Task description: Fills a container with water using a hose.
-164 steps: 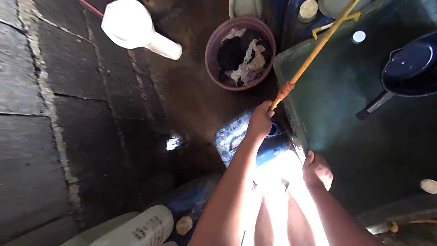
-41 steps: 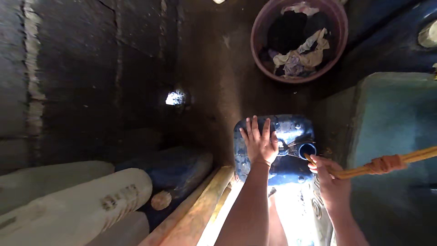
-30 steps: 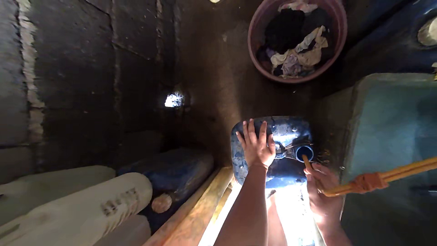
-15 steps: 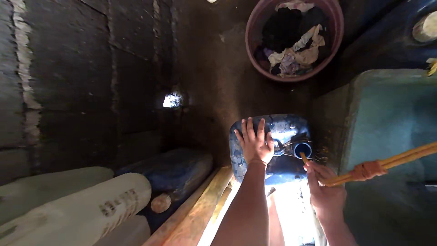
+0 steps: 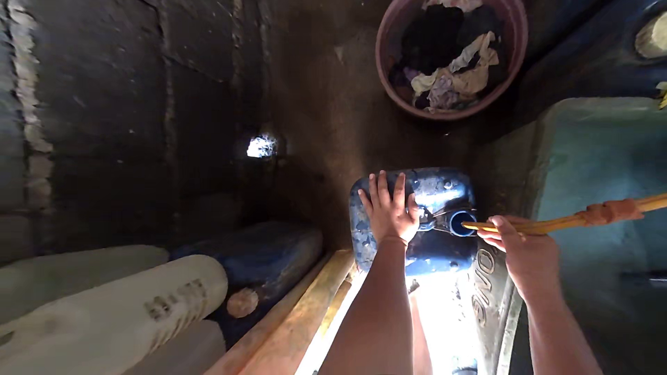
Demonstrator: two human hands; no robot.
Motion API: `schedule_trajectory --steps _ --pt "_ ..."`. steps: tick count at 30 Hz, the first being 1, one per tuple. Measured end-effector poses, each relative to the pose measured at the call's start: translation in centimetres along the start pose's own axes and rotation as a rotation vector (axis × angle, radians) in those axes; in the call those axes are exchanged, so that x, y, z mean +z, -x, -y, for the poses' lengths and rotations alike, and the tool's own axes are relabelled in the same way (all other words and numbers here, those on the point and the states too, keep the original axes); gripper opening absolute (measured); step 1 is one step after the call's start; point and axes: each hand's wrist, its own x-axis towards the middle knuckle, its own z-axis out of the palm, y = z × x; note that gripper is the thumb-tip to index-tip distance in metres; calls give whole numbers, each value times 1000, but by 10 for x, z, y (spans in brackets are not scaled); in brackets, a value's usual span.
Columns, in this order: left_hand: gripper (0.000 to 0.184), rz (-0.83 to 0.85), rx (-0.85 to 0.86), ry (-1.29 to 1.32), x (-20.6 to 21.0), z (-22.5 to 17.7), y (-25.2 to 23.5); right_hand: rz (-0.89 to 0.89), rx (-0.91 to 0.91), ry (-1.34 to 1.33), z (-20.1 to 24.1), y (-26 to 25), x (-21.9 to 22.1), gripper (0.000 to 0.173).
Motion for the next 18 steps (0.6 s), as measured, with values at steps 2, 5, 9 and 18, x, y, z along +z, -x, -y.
schedule_trajectory --steps 2,5,9,18 --pt "55 5 -2 -3 0 0 0 -23 -58 -18 -8 2 4 17" --pt "56 14 -2 -14 -1 0 0 -60 -72 -52 -9 4 9 16" --pt "57 23 -4 -15 -2 0 -1 -87 -4 -45 -3 3 13 20" --pt "56 13 -1 -19 -2 -1 -1 -132 66 -89 -1 -2 10 22"
